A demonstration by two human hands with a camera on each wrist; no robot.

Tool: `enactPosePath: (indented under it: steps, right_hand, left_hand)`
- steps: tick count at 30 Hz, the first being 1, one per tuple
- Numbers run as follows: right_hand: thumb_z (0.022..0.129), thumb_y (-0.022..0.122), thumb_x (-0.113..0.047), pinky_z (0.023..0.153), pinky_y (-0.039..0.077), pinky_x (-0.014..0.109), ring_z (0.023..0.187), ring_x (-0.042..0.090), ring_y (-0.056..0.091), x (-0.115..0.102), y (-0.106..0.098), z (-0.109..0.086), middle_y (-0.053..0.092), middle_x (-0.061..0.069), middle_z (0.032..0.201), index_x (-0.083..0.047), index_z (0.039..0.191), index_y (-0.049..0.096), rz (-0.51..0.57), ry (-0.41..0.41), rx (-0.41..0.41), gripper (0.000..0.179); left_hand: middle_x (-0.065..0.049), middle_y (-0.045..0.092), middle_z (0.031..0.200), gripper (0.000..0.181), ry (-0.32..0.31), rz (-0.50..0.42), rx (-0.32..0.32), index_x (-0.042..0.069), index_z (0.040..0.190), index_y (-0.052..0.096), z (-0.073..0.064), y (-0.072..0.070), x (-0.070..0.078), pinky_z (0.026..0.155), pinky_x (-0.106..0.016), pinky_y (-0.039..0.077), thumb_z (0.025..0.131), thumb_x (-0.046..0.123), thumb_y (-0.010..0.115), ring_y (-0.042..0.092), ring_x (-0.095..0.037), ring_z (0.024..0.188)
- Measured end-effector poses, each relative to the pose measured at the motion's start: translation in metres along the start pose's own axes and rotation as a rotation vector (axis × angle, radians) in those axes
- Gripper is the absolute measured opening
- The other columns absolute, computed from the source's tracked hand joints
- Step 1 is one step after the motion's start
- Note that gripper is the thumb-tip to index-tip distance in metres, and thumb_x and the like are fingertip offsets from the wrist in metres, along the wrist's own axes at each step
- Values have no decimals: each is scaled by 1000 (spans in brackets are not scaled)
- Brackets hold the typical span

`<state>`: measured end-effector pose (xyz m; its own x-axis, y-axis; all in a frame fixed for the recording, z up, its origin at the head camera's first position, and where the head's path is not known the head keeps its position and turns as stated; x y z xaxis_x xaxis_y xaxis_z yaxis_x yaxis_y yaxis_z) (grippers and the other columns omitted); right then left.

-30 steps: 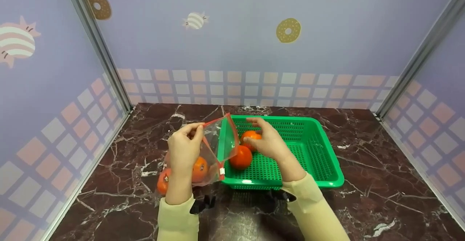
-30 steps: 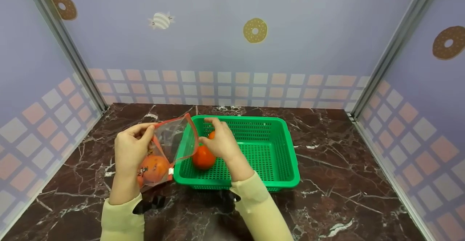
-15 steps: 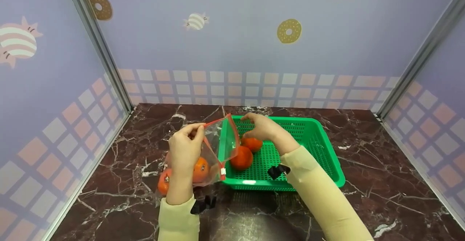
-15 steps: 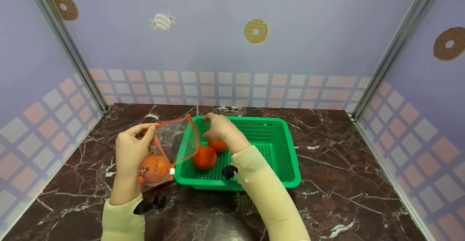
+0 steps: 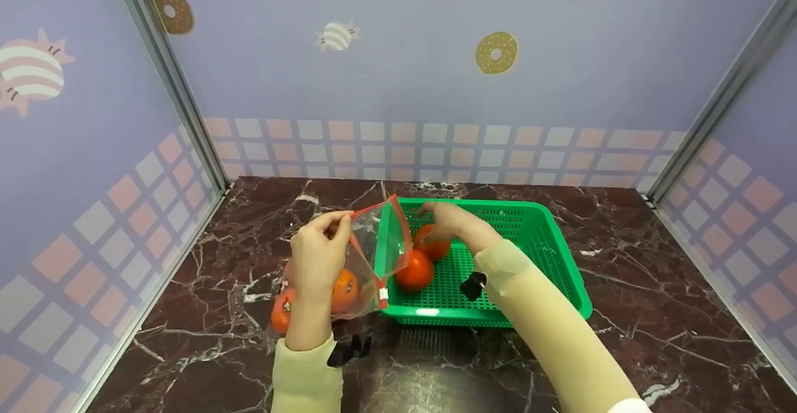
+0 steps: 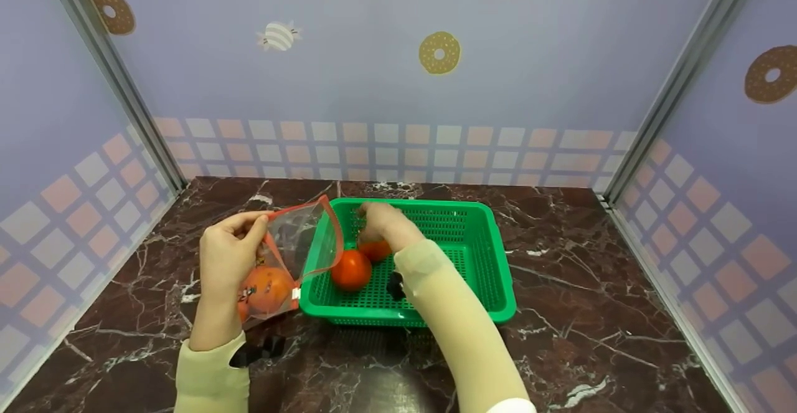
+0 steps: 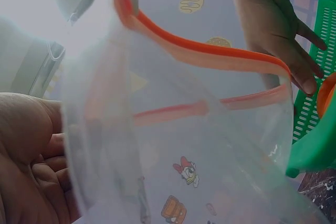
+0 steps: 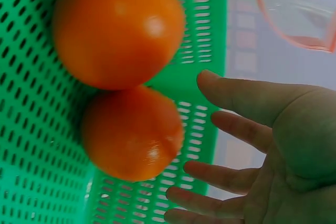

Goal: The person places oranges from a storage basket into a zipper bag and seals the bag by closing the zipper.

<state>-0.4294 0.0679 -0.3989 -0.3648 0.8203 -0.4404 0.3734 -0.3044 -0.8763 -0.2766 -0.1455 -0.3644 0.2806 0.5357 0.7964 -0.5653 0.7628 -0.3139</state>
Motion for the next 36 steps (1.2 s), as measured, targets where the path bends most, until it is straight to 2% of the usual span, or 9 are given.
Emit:
enactPosePath:
  steps: [7,12,17,19,26,29,33,36]
  right_hand:
    - [89,78,-18,114,45,53,137,38,54,8,10,5,54,19,151,-11,147,54,8,39,-20,63]
    - [90,77,-15,113,46,53,135,38,55,13,14,6,54,19,151,-14,148,53,-4,43,-41,63]
    - [86,77,-13,110,49,52,129,39,57,19,17,9,58,21,144,-12,148,52,-13,55,-58,68]
    - [84,78,-14,108,50,51,128,38,58,21,19,10,58,21,143,-11,148,51,8,60,-66,70]
    - [85,78,-11,96,57,57,123,38,61,27,21,9,49,21,151,-12,151,45,196,145,-96,74]
    - [83,78,-7,92,58,50,115,33,63,29,20,9,52,21,147,-11,151,45,217,141,-97,76]
    - [81,76,-4,85,56,38,109,27,60,30,17,9,56,20,140,-11,150,47,191,125,-97,75]
    - [81,75,-2,87,56,38,108,28,60,30,15,9,57,21,138,-12,148,48,192,122,-96,73]
  left_hand:
    - [-12,71,74,15,14,12,-6,5,101,82,0,0,2,53,-19,36,98,9,68,47,-8,55]
    - [-12,71,74,16,4,7,-16,4,102,82,0,0,2,52,-19,36,98,10,68,46,-7,53]
    - [-13,71,75,16,-13,-9,-30,3,103,81,-1,1,1,49,-18,35,99,9,67,47,-6,51]
    - [-13,72,75,17,-19,-16,-37,3,104,81,-1,1,1,49,-18,35,99,9,66,48,-6,50]
    - [-13,72,75,16,-12,-2,-38,3,104,81,-1,2,1,49,-18,36,99,9,67,48,-6,50]
    - [-12,71,74,16,-15,4,-35,3,103,81,-1,2,1,49,-18,35,99,10,67,47,-4,49]
    - [-12,71,73,16,-21,6,-33,4,103,82,0,2,1,47,-17,35,99,10,68,46,-1,47]
    - [-12,71,73,16,-24,2,-31,4,102,82,0,2,1,47,-17,35,98,10,68,46,-1,47]
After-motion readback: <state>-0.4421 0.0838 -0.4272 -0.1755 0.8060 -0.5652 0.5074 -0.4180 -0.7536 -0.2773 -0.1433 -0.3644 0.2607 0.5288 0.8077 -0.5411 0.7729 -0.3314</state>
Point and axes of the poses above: each hand's wrist, its own z-axis towards the middle knuckle, its own y-axis out of the palm, x = y × z, the point moved 2 cm from there along z, towards the middle knuckle
